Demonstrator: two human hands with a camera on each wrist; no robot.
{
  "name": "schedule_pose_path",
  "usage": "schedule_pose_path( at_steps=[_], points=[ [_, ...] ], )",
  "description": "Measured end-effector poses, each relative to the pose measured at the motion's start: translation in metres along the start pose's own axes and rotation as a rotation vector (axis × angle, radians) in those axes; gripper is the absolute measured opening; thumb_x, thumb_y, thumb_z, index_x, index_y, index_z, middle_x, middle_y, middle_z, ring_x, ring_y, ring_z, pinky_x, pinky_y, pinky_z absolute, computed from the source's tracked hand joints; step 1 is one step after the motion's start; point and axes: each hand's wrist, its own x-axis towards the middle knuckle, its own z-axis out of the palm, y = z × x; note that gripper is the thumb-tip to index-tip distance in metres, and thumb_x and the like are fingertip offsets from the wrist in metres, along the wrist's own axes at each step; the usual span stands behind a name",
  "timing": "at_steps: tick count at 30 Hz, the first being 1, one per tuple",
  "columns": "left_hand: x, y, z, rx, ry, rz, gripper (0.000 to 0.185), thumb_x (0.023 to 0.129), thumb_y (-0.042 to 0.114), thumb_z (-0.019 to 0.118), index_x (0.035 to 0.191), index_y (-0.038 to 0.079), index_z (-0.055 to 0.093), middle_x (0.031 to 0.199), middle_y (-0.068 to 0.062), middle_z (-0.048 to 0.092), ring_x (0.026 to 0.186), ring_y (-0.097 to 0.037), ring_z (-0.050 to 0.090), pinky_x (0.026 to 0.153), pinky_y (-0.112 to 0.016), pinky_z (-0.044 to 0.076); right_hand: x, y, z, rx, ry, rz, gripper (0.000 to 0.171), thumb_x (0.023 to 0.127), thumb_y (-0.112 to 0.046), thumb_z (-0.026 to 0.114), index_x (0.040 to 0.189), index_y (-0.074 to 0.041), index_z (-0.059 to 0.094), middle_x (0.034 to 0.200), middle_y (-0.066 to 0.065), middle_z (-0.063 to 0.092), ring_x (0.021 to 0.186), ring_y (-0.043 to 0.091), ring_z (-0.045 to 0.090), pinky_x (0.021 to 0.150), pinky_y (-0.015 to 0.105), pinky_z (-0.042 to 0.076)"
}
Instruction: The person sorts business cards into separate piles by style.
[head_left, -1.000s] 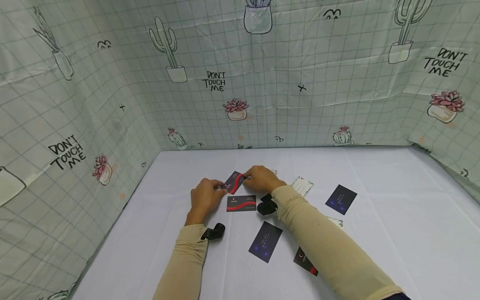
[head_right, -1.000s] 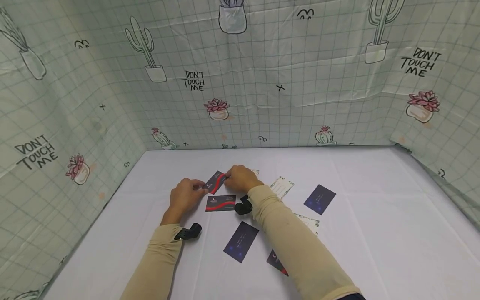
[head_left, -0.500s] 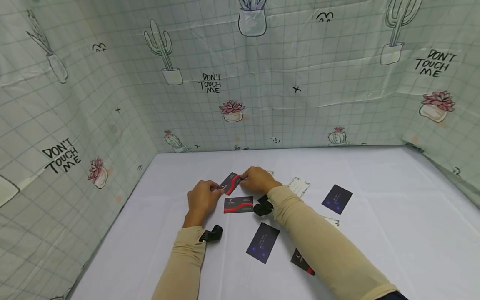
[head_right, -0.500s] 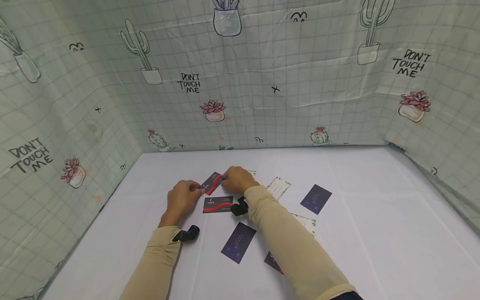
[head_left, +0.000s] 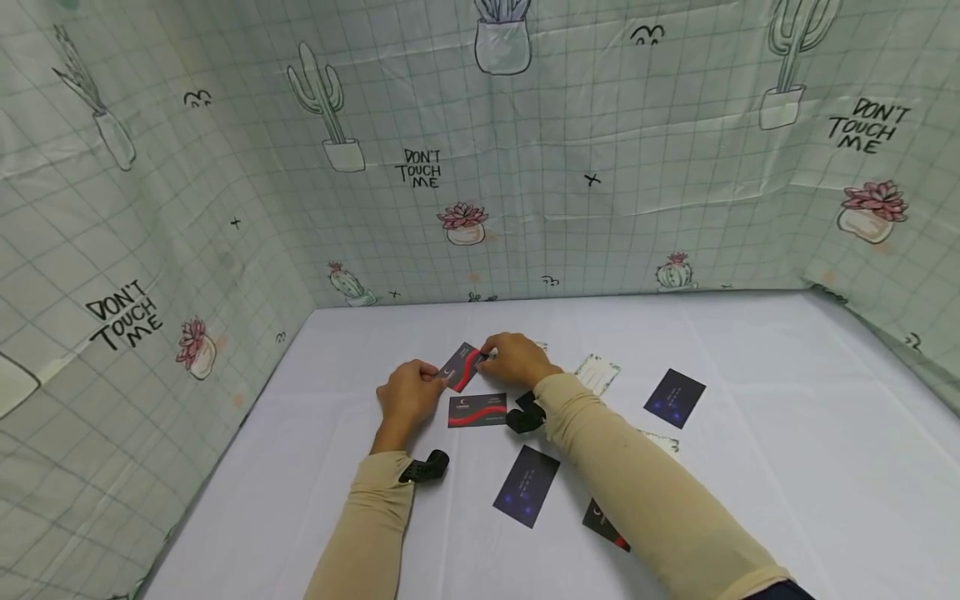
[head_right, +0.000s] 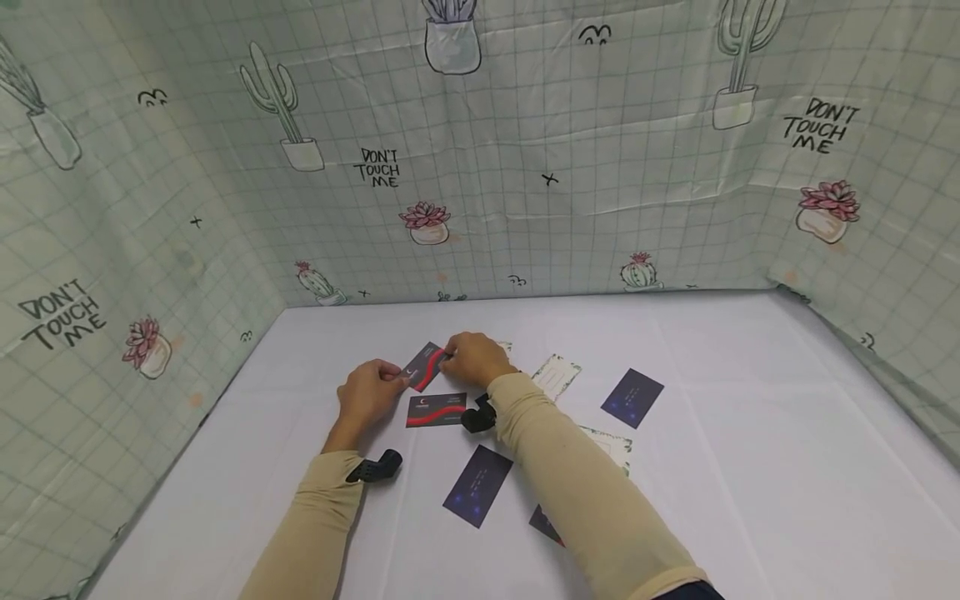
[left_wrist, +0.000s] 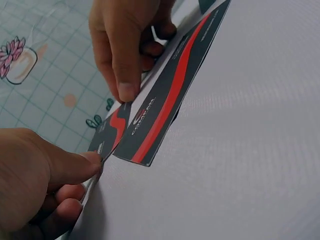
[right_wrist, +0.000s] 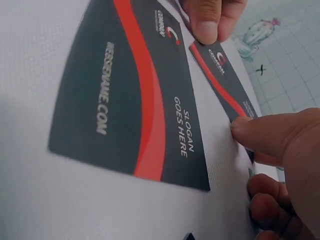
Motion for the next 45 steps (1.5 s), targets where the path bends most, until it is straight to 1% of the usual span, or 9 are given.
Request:
schedule_pose_path(
  at_steps=[7,13,16,20,23,28,35,38,45],
  points=[
    [-0.003,0.002,0.002,-0.077,0.051,0.02,0.019,0.087,0.021,0.077,0.101,0.009,0.074,0.088,-0.001,0.074,0.089,-0.024,0.067,0.09,-0.054,0.035,0.003,0.008,0.004,0.057,0.031,0.019,0.035,0.093,-0.03,0.072,0.122,-0.012,0.072,0.131,0.013,0.063,0.114,0.029,0.06,0.096,0.046,0.047],
    [-0.002,0.002,0.005,-0.126,0.078,0.026,0.018,0.087,0.019,0.074,0.103,0.01,0.075,0.087,0.0,0.075,0.09,-0.024,0.067,0.09,-0.053,0.035,0.003,0.011,0.003,0.138,0.075,0.0,0.029,0.093,-0.026,0.07,0.116,-0.008,0.074,0.127,0.013,0.066,0.115,0.029,0.06,0.096,0.044,0.047],
    [-0.001,0.001,0.005,-0.146,0.083,0.019,0.019,0.089,0.021,0.073,0.104,0.01,0.075,0.088,0.0,0.075,0.091,-0.024,0.067,0.091,-0.052,0.035,0.004,0.01,0.001,0.198,0.116,-0.015,0.026,0.093,-0.022,0.069,0.112,-0.006,0.075,0.115,0.012,0.07,0.102,0.026,0.063,0.083,0.039,0.051],
    [0.0,0.001,0.006,-0.195,0.103,0.006,0.022,0.09,0.022,0.072,0.109,0.01,0.075,0.091,-0.001,0.074,0.092,-0.025,0.066,0.093,-0.051,0.036,0.003,0.006,-0.001,0.265,0.171,-0.026,0.022,0.093,-0.018,0.068,0.109,-0.005,0.076,0.103,0.01,0.073,0.086,0.021,0.064,0.069,0.032,0.049],
    [0.001,0.001,0.006,-0.266,0.124,0.011,0.023,0.09,0.017,0.071,0.111,0.007,0.073,0.094,-0.005,0.073,0.091,-0.024,0.066,0.09,-0.046,0.042,0.001,0.003,-0.003,0.306,0.211,-0.019,0.019,0.094,-0.017,0.068,0.107,-0.006,0.077,0.101,0.009,0.073,0.088,0.021,0.065,0.072,0.033,0.05],
    [0.001,0.002,0.007,-0.384,0.146,0.041,0.024,0.092,0.009,0.068,0.114,0.001,0.071,0.096,-0.01,0.071,0.087,-0.022,0.065,0.076,-0.036,0.049,-0.004,-0.001,-0.003,0.36,0.252,0.002,0.017,0.094,-0.016,0.069,0.105,-0.006,0.076,0.099,0.008,0.073,0.092,0.022,0.066,0.079,0.038,0.051],
    [-0.002,0.006,0.002,-0.465,0.156,0.037,0.025,0.095,0.009,0.065,0.118,0.002,0.07,0.101,-0.01,0.068,0.088,-0.021,0.064,0.072,-0.03,0.047,-0.012,-0.002,-0.006,0.435,0.264,-0.003,0.014,0.095,-0.015,0.069,0.105,-0.007,0.074,0.095,0.005,0.072,0.08,0.018,0.066,0.07,0.034,0.051],
    [-0.004,0.009,-0.001,-0.475,0.15,0.038,0.026,0.095,0.01,0.065,0.12,0.002,0.07,0.103,-0.011,0.068,0.089,-0.021,0.063,0.07,-0.028,0.047,-0.014,-0.001,-0.008,0.456,0.275,-0.014,0.017,0.094,-0.015,0.07,0.109,-0.007,0.073,0.092,0.005,0.071,0.075,0.016,0.065,0.066,0.033,0.049],
    [-0.008,0.012,-0.006,-0.512,0.134,0.065,0.029,0.094,0.009,0.067,0.122,0.002,0.071,0.105,-0.012,0.07,0.089,-0.024,0.063,0.068,-0.025,0.046,-0.022,0.001,-0.012,0.48,0.268,-0.048,0.034,0.092,-0.013,0.067,0.126,-0.011,0.069,0.087,0.003,0.071,0.07,0.017,0.061,0.059,0.031,0.044]
  ],
)
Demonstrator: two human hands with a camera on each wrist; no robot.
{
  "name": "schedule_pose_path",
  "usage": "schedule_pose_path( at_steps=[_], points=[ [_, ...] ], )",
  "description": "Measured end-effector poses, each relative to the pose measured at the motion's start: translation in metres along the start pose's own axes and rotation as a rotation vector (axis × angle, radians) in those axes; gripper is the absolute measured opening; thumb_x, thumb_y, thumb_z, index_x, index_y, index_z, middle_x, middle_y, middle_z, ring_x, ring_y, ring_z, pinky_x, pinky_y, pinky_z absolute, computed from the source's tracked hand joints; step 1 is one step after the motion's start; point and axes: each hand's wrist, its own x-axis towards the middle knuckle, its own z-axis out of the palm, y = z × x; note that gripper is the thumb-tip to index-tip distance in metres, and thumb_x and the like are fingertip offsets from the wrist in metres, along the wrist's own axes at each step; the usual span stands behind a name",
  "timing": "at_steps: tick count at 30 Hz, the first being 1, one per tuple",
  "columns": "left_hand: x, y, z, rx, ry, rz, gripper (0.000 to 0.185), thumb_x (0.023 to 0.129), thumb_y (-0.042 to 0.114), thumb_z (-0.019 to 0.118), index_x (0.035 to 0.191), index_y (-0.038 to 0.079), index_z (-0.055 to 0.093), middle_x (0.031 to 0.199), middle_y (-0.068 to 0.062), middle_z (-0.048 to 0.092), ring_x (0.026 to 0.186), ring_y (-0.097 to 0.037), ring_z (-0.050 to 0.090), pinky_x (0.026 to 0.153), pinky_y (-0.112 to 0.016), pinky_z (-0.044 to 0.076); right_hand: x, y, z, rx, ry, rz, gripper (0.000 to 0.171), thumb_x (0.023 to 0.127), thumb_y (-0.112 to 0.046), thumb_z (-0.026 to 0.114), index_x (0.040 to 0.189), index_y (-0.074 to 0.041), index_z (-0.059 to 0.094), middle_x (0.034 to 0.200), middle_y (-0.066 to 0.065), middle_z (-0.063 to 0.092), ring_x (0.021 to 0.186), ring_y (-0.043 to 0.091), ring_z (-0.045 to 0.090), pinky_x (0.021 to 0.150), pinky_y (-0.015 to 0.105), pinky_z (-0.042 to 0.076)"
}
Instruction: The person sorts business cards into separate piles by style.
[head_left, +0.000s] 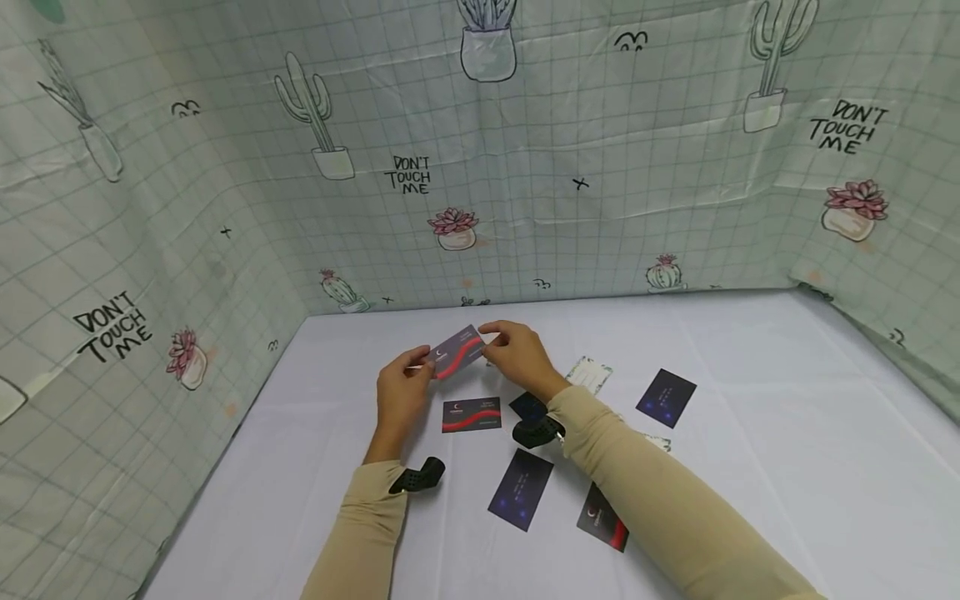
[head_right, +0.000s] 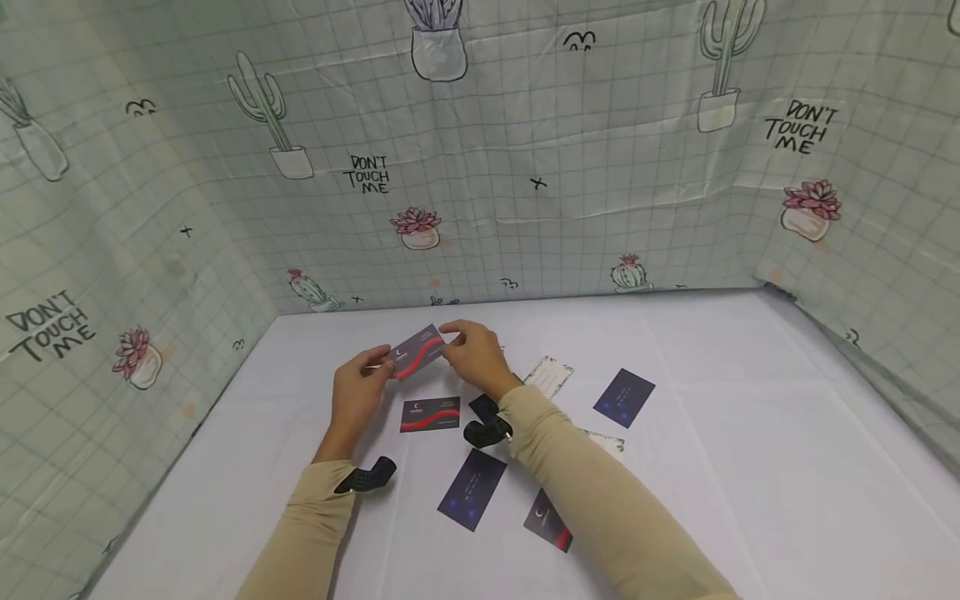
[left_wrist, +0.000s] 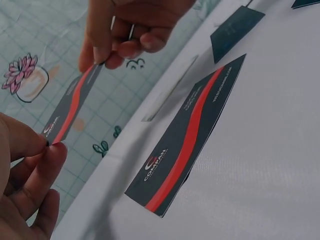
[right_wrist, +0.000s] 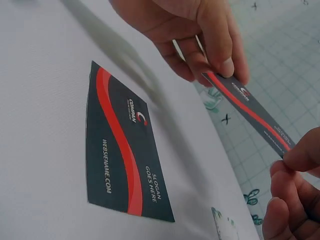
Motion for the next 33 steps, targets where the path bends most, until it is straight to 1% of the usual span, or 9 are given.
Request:
schedule_pose_path(
  at_steps=[4,7,10,14,17,20,26,29,33],
  points=[
    [-0.001,0.002,0.001,-0.036,-0.017,-0.007,0.033,0.093,0.007,0.067,0.126,0.002,0.068,0.106,-0.013,0.07,0.089,-0.023,0.064,0.068,-0.022,0.045,-0.007,0.001,-0.005,0.0,-0.019,-0.009,0.035,0.092,-0.013,0.068,0.127,-0.011,0.07,0.086,0.002,0.071,0.07,0.016,0.06,0.057,0.03,0.043],
    [-0.003,0.002,0.001,-0.094,-0.019,-0.018,0.035,0.093,0.005,0.067,0.128,0.0,0.066,0.107,-0.015,0.069,0.088,-0.022,0.066,0.067,-0.02,0.045,-0.012,0.002,-0.006,0.005,-0.03,-0.015,0.035,0.092,-0.013,0.068,0.127,-0.009,0.07,0.085,0.001,0.071,0.07,0.015,0.06,0.058,0.03,0.043],
    [-0.003,0.004,0.001,-0.151,-0.02,-0.034,0.033,0.093,0.005,0.068,0.125,-0.002,0.065,0.108,-0.016,0.069,0.087,-0.02,0.067,0.067,-0.019,0.046,-0.016,0.002,-0.009,0.01,-0.031,-0.019,0.034,0.093,-0.014,0.069,0.126,-0.008,0.069,0.085,0.0,0.07,0.071,0.015,0.059,0.06,0.03,0.044],
    [-0.005,0.006,0.001,-0.195,-0.038,-0.074,0.03,0.094,0.007,0.069,0.122,-0.002,0.068,0.109,-0.015,0.07,0.092,-0.019,0.066,0.071,-0.018,0.049,-0.022,0.001,-0.013,0.03,-0.035,-0.018,0.036,0.093,-0.014,0.069,0.127,-0.006,0.068,0.085,0.001,0.069,0.07,0.016,0.059,0.061,0.031,0.045],
    [-0.005,0.008,0.0,-0.222,-0.087,-0.101,0.033,0.094,0.009,0.068,0.126,-0.001,0.067,0.113,-0.015,0.07,0.099,-0.021,0.065,0.076,-0.019,0.049,-0.027,0.001,-0.016,0.049,-0.046,-0.012,0.039,0.093,-0.015,0.068,0.131,-0.006,0.065,0.085,0.002,0.068,0.069,0.017,0.058,0.061,0.031,0.046],
    [-0.005,0.011,-0.001,-0.241,-0.154,-0.125,0.039,0.095,0.01,0.068,0.132,0.001,0.064,0.119,-0.014,0.068,0.107,-0.023,0.063,0.084,-0.025,0.047,-0.032,0.001,-0.02,0.071,-0.062,-0.008,0.045,0.093,-0.015,0.067,0.137,-0.005,0.061,0.086,0.003,0.068,0.07,0.019,0.06,0.061,0.031,0.048],
    [-0.009,0.014,-0.002,-0.244,-0.268,-0.149,0.048,0.094,0.009,0.066,0.141,0.004,0.057,0.129,-0.012,0.061,0.11,-0.025,0.061,0.093,-0.038,0.046,-0.043,0.002,-0.023,0.114,-0.105,0.013,0.052,0.093,-0.012,0.066,0.143,-0.003,0.054,0.089,0.009,0.07,0.074,0.03,0.063,0.064,0.031,0.049],
    [-0.013,0.013,-0.006,-0.257,-0.322,-0.16,0.054,0.093,0.007,0.066,0.145,0.004,0.053,0.134,-0.013,0.057,0.111,-0.025,0.06,0.096,-0.04,0.045,-0.047,0.002,-0.023,0.12,-0.128,0.012,0.056,0.093,-0.013,0.066,0.145,-0.001,0.05,0.088,0.007,0.071,0.07,0.025,0.062,0.064,0.031,0.048],
    [-0.019,0.011,-0.013,-0.222,-0.39,-0.18,0.06,0.092,0.005,0.068,0.148,0.007,0.049,0.138,-0.012,0.055,0.112,-0.024,0.061,0.096,-0.04,0.047,-0.051,0.003,-0.023,0.13,-0.161,0.017,0.06,0.091,-0.013,0.067,0.146,-0.001,0.049,0.086,0.004,0.071,0.067,0.019,0.06,0.062,0.032,0.049]
  ],
)
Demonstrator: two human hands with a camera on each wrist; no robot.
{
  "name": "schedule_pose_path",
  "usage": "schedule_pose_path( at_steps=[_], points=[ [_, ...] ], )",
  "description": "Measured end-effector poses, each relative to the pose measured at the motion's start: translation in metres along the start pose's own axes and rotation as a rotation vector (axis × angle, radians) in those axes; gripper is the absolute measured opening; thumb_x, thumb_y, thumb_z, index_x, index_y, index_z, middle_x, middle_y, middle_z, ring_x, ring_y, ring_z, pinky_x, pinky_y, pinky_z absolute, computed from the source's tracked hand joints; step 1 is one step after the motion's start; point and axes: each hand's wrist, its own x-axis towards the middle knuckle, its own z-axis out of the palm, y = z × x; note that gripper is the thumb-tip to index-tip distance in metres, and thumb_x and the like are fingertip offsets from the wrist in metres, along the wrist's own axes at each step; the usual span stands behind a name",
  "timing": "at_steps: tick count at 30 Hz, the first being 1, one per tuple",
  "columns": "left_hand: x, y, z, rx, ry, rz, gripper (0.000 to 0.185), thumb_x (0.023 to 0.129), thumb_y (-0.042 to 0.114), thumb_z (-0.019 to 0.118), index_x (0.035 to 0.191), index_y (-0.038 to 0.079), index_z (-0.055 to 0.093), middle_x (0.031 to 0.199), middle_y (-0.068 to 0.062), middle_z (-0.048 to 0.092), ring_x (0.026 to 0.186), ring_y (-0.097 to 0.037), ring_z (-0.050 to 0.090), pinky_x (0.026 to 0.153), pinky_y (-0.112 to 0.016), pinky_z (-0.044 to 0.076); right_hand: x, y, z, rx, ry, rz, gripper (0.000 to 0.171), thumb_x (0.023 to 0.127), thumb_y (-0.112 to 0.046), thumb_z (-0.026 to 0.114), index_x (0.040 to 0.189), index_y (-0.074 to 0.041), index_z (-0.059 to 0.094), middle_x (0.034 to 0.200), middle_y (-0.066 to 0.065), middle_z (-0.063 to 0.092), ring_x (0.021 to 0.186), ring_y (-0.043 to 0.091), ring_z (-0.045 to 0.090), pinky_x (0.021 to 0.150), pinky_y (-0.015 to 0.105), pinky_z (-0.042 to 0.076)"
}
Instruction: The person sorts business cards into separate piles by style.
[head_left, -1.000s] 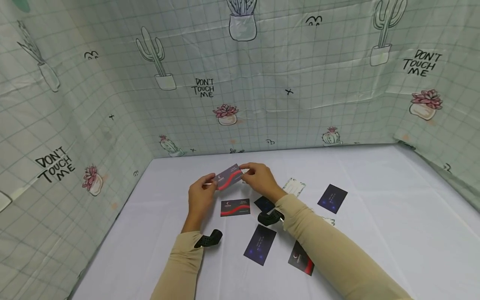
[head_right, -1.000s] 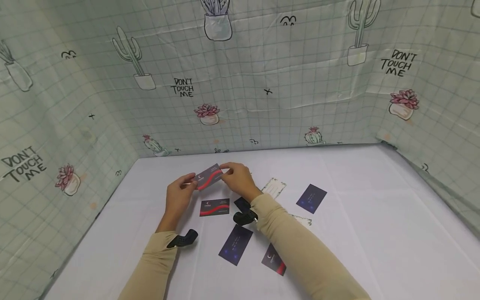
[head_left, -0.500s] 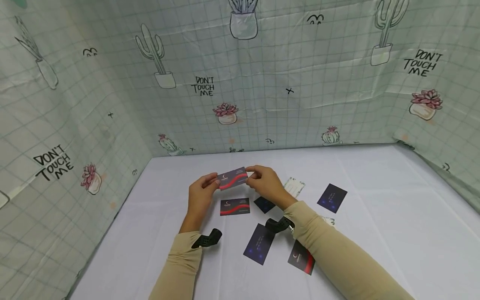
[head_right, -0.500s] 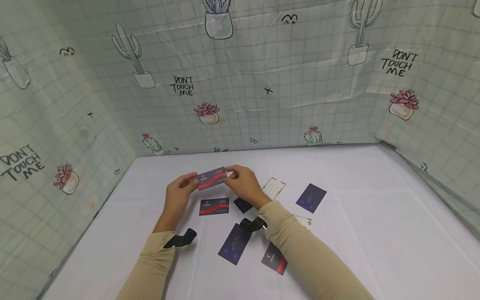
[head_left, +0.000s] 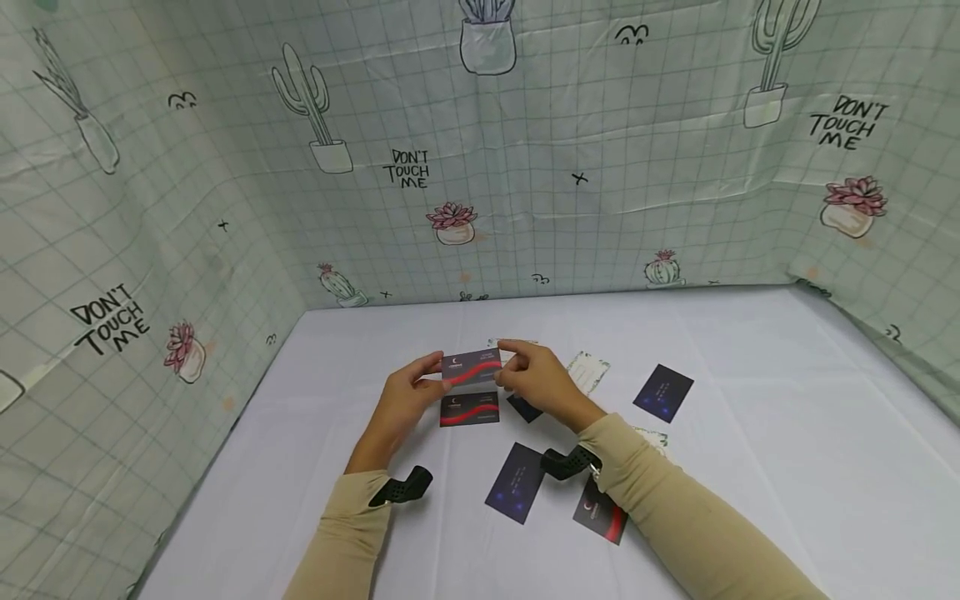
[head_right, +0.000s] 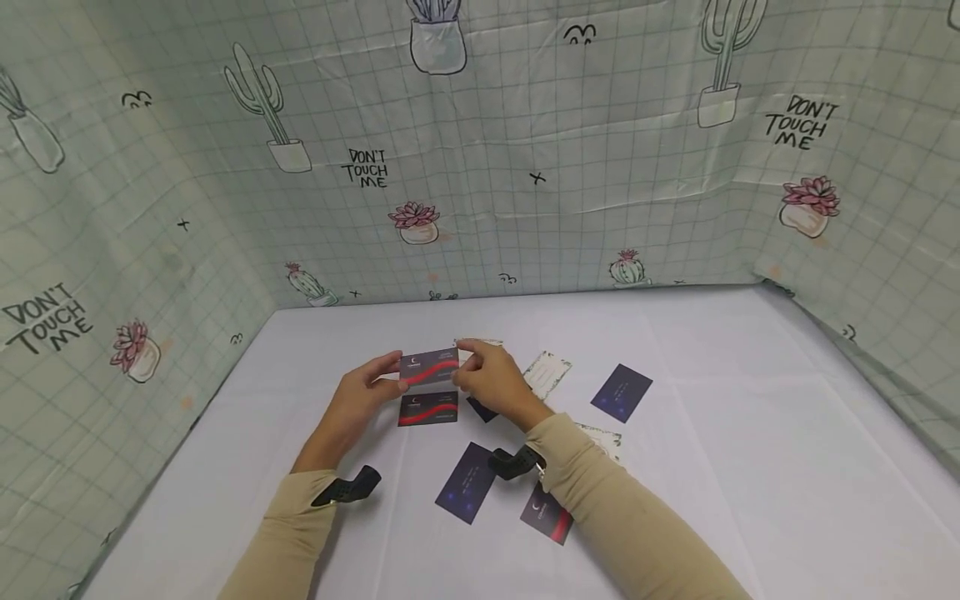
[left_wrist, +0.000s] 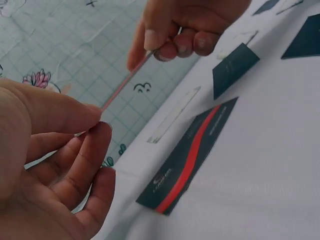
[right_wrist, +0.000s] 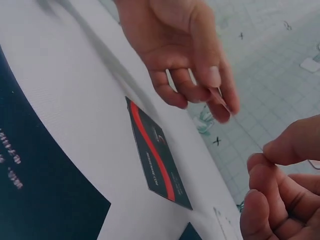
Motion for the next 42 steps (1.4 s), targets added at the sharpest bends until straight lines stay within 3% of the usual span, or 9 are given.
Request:
schedule_pose_path(
  at_steps=[10,22,32,42],
  points=[
    [-0.012,-0.006,-0.008,0.058,-0.067,-0.012,0.061,0.091,-0.001,0.069,0.148,0.005,0.049,0.136,-0.012,0.057,0.106,-0.021,0.064,0.089,-0.035,0.049,-0.006,0.002,0.002,-0.022,-0.089,-0.014,0.06,0.088,-0.012,0.068,0.143,0.006,0.05,0.081,0.001,0.07,0.063,0.013,0.057,0.055,0.029,0.043],
    [-0.012,-0.01,-0.014,0.296,-0.117,-0.045,0.058,0.087,0.005,0.07,0.143,0.008,0.056,0.125,-0.007,0.061,0.088,-0.017,0.059,0.066,-0.03,0.046,-0.008,0.014,0.007,-0.132,-0.156,-0.028,0.06,0.08,-0.011,0.068,0.135,0.01,0.055,0.081,-0.004,0.069,0.061,0.009,0.051,0.056,0.026,0.04],
    [-0.012,-0.011,-0.016,0.414,-0.128,0.019,0.057,0.084,0.009,0.075,0.138,0.004,0.059,0.115,-0.006,0.062,0.082,-0.017,0.054,0.061,-0.03,0.042,-0.009,0.014,0.01,-0.216,-0.171,-0.036,0.053,0.082,-0.011,0.074,0.13,0.007,0.059,0.073,-0.004,0.064,0.058,0.008,0.053,0.055,0.026,0.042],
    [-0.01,-0.011,-0.014,0.577,-0.162,0.108,0.049,0.08,0.009,0.077,0.127,0.001,0.065,0.091,-0.003,0.054,0.08,-0.017,0.047,0.07,-0.033,0.039,-0.01,0.013,0.009,-0.309,-0.21,-0.081,0.05,0.085,-0.012,0.076,0.128,0.007,0.061,0.074,-0.007,0.065,0.059,0.007,0.057,0.058,0.027,0.045]
  ],
)
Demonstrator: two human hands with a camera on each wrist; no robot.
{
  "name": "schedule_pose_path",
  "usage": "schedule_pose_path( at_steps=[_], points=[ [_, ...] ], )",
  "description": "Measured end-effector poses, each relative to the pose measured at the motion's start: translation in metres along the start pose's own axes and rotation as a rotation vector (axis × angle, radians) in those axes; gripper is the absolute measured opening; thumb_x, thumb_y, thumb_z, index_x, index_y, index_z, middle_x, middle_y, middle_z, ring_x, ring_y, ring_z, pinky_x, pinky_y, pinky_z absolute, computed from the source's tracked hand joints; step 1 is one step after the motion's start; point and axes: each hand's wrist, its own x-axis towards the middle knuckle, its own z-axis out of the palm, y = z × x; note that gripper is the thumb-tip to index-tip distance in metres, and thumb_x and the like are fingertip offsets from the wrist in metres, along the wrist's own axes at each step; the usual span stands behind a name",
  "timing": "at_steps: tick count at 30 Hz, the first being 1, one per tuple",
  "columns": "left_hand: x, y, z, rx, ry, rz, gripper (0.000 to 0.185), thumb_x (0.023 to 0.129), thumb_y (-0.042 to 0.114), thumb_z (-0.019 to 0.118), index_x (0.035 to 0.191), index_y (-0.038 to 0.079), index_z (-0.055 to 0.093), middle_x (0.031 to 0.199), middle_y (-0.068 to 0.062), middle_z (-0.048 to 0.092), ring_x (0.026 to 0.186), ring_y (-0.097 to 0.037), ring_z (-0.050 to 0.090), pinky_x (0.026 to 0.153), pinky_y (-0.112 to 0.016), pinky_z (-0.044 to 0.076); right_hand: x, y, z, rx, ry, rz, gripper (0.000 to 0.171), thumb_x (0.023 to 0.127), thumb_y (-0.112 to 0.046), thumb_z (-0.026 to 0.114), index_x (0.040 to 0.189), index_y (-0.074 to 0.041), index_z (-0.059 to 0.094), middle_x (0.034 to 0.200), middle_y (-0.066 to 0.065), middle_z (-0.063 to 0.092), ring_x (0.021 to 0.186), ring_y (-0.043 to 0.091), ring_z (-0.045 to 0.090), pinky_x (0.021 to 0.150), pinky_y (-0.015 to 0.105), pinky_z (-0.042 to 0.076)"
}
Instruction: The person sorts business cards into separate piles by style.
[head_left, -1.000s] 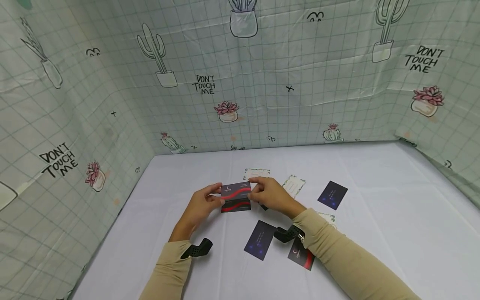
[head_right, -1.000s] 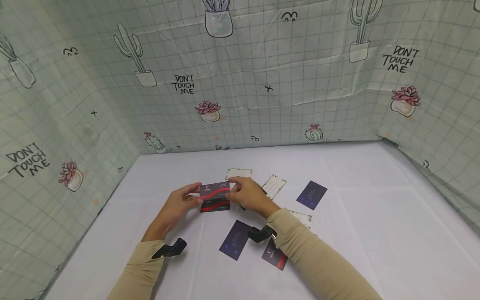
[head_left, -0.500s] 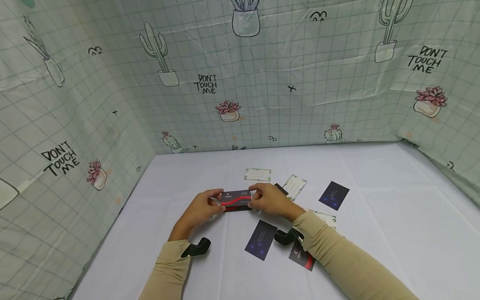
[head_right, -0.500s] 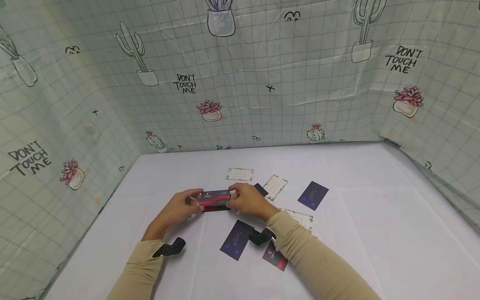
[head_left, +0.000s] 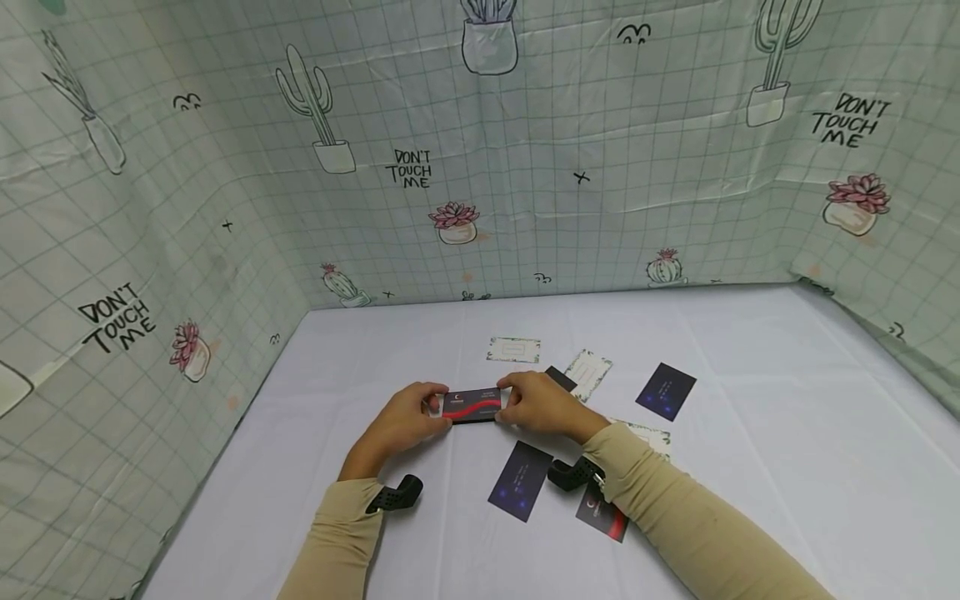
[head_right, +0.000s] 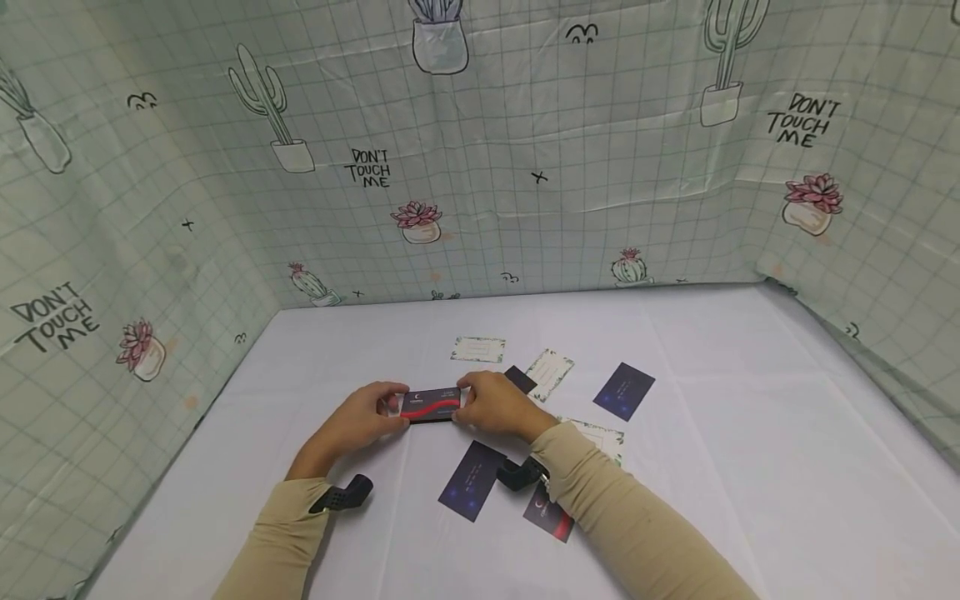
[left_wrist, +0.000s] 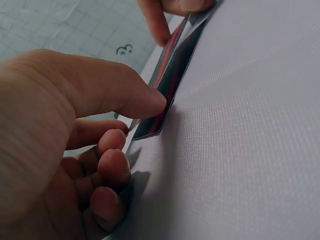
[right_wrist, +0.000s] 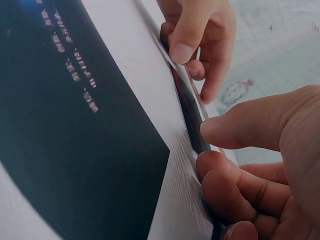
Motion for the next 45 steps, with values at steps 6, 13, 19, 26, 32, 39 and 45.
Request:
schedule_pose_path(
  at_steps=[6,13,19,26,32,39,45],
  points=[
    [0.003,-0.001,0.0,0.036,-0.011,0.012,0.049,0.079,0.007,0.075,0.126,0.0,0.065,0.088,-0.003,0.053,0.081,-0.017,0.047,0.073,-0.034,0.039,0.001,-0.001,0.001,-0.026,0.006,0.011,0.05,0.085,-0.013,0.076,0.128,0.007,0.061,0.074,-0.006,0.064,0.06,0.008,0.056,0.058,0.027,0.045],
    [0.003,0.001,-0.002,0.067,-0.012,0.017,0.05,0.078,0.006,0.073,0.127,-0.001,0.065,0.089,-0.003,0.053,0.082,-0.018,0.047,0.074,-0.034,0.039,0.004,-0.005,0.002,-0.107,0.018,0.06,0.051,0.084,-0.016,0.078,0.128,0.004,0.063,0.074,-0.005,0.062,0.061,0.009,0.054,0.057,0.027,0.042],
    [0.003,0.002,-0.003,0.077,-0.012,0.008,0.05,0.079,0.006,0.073,0.128,-0.001,0.065,0.089,-0.003,0.053,0.082,-0.017,0.047,0.074,-0.033,0.039,0.004,-0.008,0.001,-0.179,0.028,0.058,0.05,0.084,-0.018,0.078,0.127,0.001,0.065,0.073,-0.004,0.06,0.061,0.01,0.053,0.057,0.029,0.041],
    [0.003,0.003,-0.004,0.083,-0.008,0.005,0.048,0.082,0.006,0.072,0.129,-0.002,0.064,0.09,-0.003,0.055,0.082,-0.017,0.047,0.072,-0.033,0.039,0.005,-0.008,0.003,-0.211,0.035,0.049,0.048,0.084,-0.02,0.078,0.127,-0.001,0.067,0.072,-0.005,0.06,0.06,0.01,0.052,0.056,0.028,0.04],
    [0.005,0.001,-0.003,0.084,-0.002,0.016,0.049,0.083,0.007,0.072,0.13,0.0,0.064,0.088,-0.002,0.055,0.081,-0.017,0.048,0.072,-0.033,0.039,0.004,-0.006,0.003,-0.206,0.034,0.047,0.047,0.085,-0.022,0.077,0.127,-0.002,0.067,0.074,-0.005,0.061,0.062,0.01,0.053,0.058,0.029,0.042],
    [0.004,-0.002,-0.002,0.041,0.001,0.016,0.049,0.087,0.013,0.073,0.133,0.002,0.062,0.087,0.0,0.058,0.076,-0.015,0.05,0.07,-0.033,0.041,0.0,-0.005,-0.002,-0.085,0.011,-0.002,0.039,0.09,-0.017,0.072,0.124,0.0,0.067,0.074,-0.005,0.063,0.06,0.009,0.053,0.056,0.028,0.043],
    [0.002,0.002,0.001,-0.016,0.026,-0.019,0.04,0.094,0.019,0.067,0.131,0.005,0.063,0.086,0.0,0.061,0.067,-0.013,0.055,0.06,-0.03,0.044,-0.007,-0.008,-0.01,-0.023,0.019,-0.013,0.032,0.093,-0.018,0.067,0.121,-0.002,0.069,0.072,-0.006,0.062,0.058,0.01,0.052,0.054,0.029,0.042]
  ],
)
